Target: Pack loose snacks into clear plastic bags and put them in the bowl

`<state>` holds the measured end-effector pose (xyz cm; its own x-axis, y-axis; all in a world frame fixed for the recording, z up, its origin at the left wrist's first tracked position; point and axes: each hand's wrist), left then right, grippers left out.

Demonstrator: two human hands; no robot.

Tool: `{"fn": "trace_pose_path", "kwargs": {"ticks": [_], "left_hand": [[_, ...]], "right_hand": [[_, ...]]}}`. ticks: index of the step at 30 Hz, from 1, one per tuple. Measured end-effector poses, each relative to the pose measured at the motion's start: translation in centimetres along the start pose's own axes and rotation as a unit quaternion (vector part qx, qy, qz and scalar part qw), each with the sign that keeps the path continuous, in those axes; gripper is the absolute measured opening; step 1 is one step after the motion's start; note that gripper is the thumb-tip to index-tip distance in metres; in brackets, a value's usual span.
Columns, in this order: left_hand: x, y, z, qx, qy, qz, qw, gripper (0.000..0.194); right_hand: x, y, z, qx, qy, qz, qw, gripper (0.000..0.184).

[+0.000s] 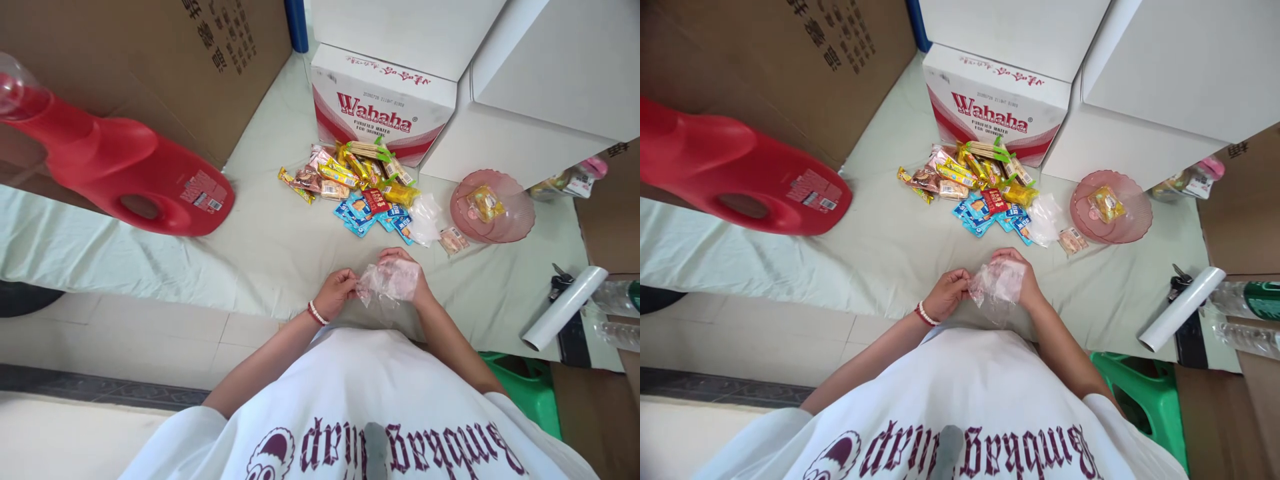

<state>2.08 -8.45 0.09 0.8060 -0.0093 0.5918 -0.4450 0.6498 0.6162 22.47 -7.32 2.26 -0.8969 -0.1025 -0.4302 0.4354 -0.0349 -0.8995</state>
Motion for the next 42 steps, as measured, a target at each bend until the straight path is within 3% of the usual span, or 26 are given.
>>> {"fn": "trace_pose_path", "kwargs": {"ticks": [2, 4, 6, 9, 11, 13, 17, 21, 25, 27, 31, 33, 35, 38, 40, 42], "left_hand": [[-0.2, 0.0, 0.2, -0.016, -0.009, -0.016, 1.000, 0.037], [-0.1, -0.1, 0.5, 0.012, 0.009, -0.047, 0.999, 0.037], [0.3, -0.1, 0.7, 0.088, 0.047, -0.100, 0.990, 0.040], [1.0, 0.1, 0.5, 0.208, 0.098, -0.217, 0.949, 0.059], [1.3, 0.3, -0.1, 0.253, 0.112, -0.280, 0.919, 0.051], [1.3, 0.6, -1.1, 0.257, 0.111, -0.309, 0.909, 0.026], [1.2, 1.0, -2.7, 0.245, 0.134, -0.316, 0.907, 0.030], [1.6, 1.1, -3.0, 0.252, 0.164, -0.324, 0.897, 0.027], [1.6, 0.6, -3.1, 0.254, 0.153, -0.318, 0.901, 0.028], [1.5, 0.4, -3.3, 0.245, 0.144, -0.293, 0.913, 0.031], [1.0, 0.4, -3.7, 0.226, 0.166, -0.225, 0.933, 0.032], [0.8, 0.5, -3.4, 0.266, 0.210, -0.236, 0.911, 0.037], [0.7, 0.6, -3.0, 0.336, 0.237, -0.292, 0.864, 0.035], [0.4, 0.4, -2.3, 0.395, 0.156, -0.408, 0.808, 0.014], [0.3, 0.1, -1.8, 0.377, 0.080, -0.449, 0.806, 0.025], [0.4, 0.0, -1.4, 0.358, 0.055, -0.445, 0.819, 0.028]], "right_hand": [[0.2, 0.2, -0.5, 0.031, -0.032, -0.027, 0.999, 0.018], [0.5, 0.3, -0.8, 0.075, -0.065, -0.042, 0.994, 0.022], [0.9, 0.4, -0.9, 0.106, -0.088, -0.034, 0.990, 0.025], [1.5, 0.2, -0.9, 0.103, -0.095, 0.004, 0.990, 0.026], [1.7, 0.0, -0.9, 0.097, -0.101, 0.013, 0.990, 0.030], [1.8, -0.2, -1.0, 0.107, -0.110, -0.008, 0.988, 0.034], [1.4, -0.8, -0.6, 0.122, -0.083, -0.052, 0.988, 0.044], [0.6, -1.8, 0.8, 0.047, 0.017, 0.052, 0.997, 0.043], [0.8, -1.9, 1.7, -0.037, 0.002, 0.172, 0.984, 0.028], [1.2, -1.3, 1.7, -0.012, -0.023, 0.156, 0.987, 0.021], [1.7, -0.1, 1.4, 0.116, -0.041, 0.003, 0.992, 0.029], [1.8, -0.1, 1.3, 0.130, -0.032, -0.038, 0.990, 0.033], [1.8, -0.2, 1.2, 0.127, -0.021, -0.051, 0.990, 0.036], [1.9, -0.5, 1.2, 0.120, -0.013, -0.050, 0.991, 0.037], [2.0, -0.6, 1.3, 0.115, -0.003, -0.051, 0.992, 0.036], [2.0, -0.5, 1.4, 0.109, 0.010, -0.046, 0.993, 0.034]]}}
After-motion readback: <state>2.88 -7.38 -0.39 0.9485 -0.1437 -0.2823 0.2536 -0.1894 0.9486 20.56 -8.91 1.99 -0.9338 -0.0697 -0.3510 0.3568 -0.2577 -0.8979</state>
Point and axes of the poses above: each hand's wrist, its own z-axis away from the middle knuckle, its own x-axis out of the palm, y = z × x, and after that the axes turned 10 degrees about z, right-handed
